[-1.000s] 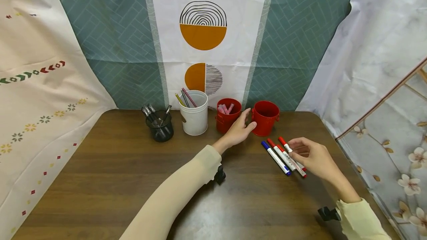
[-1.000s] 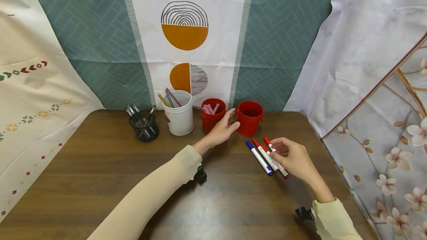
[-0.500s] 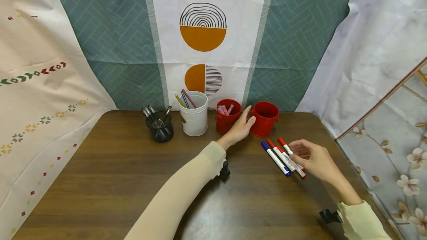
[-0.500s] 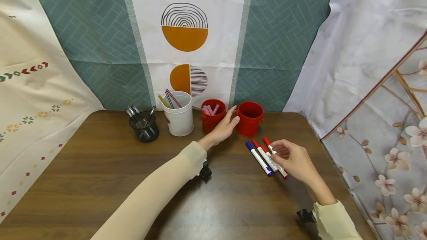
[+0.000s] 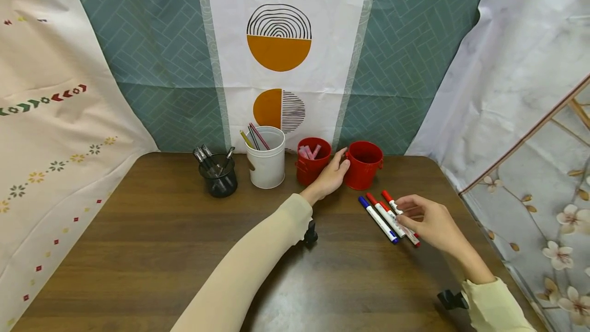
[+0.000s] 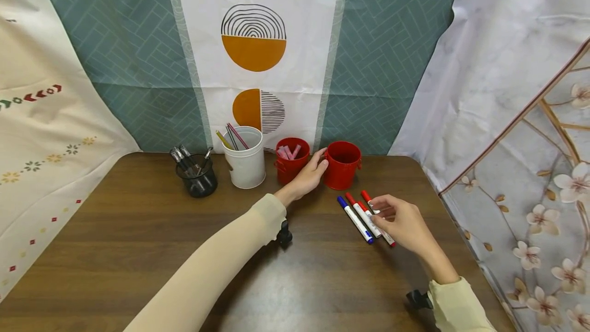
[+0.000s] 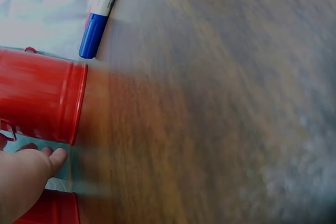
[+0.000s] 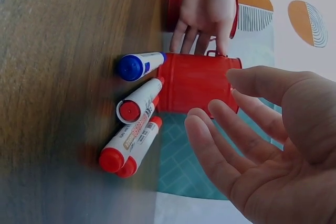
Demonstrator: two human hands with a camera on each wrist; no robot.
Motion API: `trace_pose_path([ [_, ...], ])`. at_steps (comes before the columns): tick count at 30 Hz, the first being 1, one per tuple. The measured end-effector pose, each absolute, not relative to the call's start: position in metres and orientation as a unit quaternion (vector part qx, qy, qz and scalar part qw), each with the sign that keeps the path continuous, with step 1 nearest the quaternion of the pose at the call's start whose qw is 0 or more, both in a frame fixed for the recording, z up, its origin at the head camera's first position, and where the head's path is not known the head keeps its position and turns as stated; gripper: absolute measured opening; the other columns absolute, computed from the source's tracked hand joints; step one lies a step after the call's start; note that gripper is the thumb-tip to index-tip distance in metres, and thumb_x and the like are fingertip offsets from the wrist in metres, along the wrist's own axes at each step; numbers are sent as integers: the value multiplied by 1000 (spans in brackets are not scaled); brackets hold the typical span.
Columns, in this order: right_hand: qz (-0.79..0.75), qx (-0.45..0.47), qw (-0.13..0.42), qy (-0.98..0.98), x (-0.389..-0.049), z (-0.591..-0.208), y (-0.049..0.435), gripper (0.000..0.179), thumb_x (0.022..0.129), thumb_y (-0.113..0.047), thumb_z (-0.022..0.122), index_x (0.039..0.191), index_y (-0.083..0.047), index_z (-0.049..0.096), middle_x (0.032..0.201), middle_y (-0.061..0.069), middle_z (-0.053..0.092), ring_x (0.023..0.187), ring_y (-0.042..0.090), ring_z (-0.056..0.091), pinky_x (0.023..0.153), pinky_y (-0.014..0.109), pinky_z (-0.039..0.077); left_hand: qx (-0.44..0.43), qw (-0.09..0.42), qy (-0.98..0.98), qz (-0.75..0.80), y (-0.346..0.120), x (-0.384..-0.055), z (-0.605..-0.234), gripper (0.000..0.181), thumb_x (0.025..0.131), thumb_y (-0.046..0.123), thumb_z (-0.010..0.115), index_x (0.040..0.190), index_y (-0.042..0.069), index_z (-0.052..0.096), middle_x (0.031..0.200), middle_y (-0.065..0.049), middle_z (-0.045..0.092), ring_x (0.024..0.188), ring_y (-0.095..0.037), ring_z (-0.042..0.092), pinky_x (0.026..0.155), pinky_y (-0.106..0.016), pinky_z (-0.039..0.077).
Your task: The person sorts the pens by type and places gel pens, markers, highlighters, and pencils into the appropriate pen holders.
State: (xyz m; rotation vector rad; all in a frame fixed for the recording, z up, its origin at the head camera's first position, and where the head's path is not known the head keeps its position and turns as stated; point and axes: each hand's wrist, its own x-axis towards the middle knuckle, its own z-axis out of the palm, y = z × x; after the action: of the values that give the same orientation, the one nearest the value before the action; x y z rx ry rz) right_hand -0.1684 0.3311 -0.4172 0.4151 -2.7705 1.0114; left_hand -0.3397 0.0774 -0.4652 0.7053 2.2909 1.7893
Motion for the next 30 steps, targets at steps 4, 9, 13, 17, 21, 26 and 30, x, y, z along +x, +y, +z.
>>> trace_pose_path([
  [4, 343, 139, 78, -926, -168, -417, 330, 33, 90, -8, 86, 121, -8, 73, 112, 13, 78, 91, 22, 77, 69, 25, 60, 234, 78, 762, 599, 79, -339, -466, 56, 117, 30, 39, 169, 17, 25, 171, -8, 35, 156, -24, 36, 126, -42, 33],
  [9, 343, 136, 76, -926, -167, -417, 329, 32, 90, -8, 85, 120, -8, 73, 111, 13, 78, 92, 25, 77, 70, 25, 60, 241, 79, 762, 596, 79, -339, -467, 55, 117, 30, 38, 169, 17, 25, 170, -9, 38, 155, -24, 38, 126, -42, 34],
  [13, 342, 137, 70, -927, -166, -419, 328, 31, 92, -8, 84, 121, -6, 73, 113, 13, 78, 94, 27, 77, 72, 25, 60, 241, 80, 764, 593, 79, -340, -467, 54, 117, 30, 38, 169, 18, 26, 169, -9, 39, 154, -25, 40, 125, -43, 35],
  [17, 336, 141, 67, -929, -168, -423, 326, 30, 93, -10, 83, 121, -7, 73, 114, 11, 78, 94, 27, 77, 74, 27, 61, 236, 80, 763, 596, 79, -339, -466, 53, 117, 28, 39, 167, 16, 27, 167, -9, 41, 152, -25, 42, 125, -42, 36],
  [21, 317, 147, 72, -934, -172, -427, 323, 27, 93, -8, 82, 119, -6, 75, 112, 9, 78, 92, 24, 77, 76, 33, 63, 231, 81, 758, 604, 79, -339, -465, 52, 117, 27, 40, 166, 14, 28, 166, -10, 42, 150, -25, 43, 124, -40, 37],
  [26, 292, 157, 69, -941, -178, -429, 316, 24, 91, -4, 81, 115, -3, 76, 108, 11, 78, 85, 20, 76, 71, 30, 61, 229, 88, 753, 611, 78, -339, -464, 52, 117, 26, 41, 166, 15, 29, 166, -9, 41, 151, -25, 42, 125, -40, 36],
  [30, 278, 165, 61, -944, -183, -430, 310, 25, 91, -4, 80, 115, 0, 76, 101, 9, 78, 80, 17, 73, 66, 27, 58, 225, 90, 754, 611, 78, -339, -465, 51, 117, 26, 41, 165, 17, 30, 166, -8, 41, 152, -24, 41, 125, -40, 36],
])
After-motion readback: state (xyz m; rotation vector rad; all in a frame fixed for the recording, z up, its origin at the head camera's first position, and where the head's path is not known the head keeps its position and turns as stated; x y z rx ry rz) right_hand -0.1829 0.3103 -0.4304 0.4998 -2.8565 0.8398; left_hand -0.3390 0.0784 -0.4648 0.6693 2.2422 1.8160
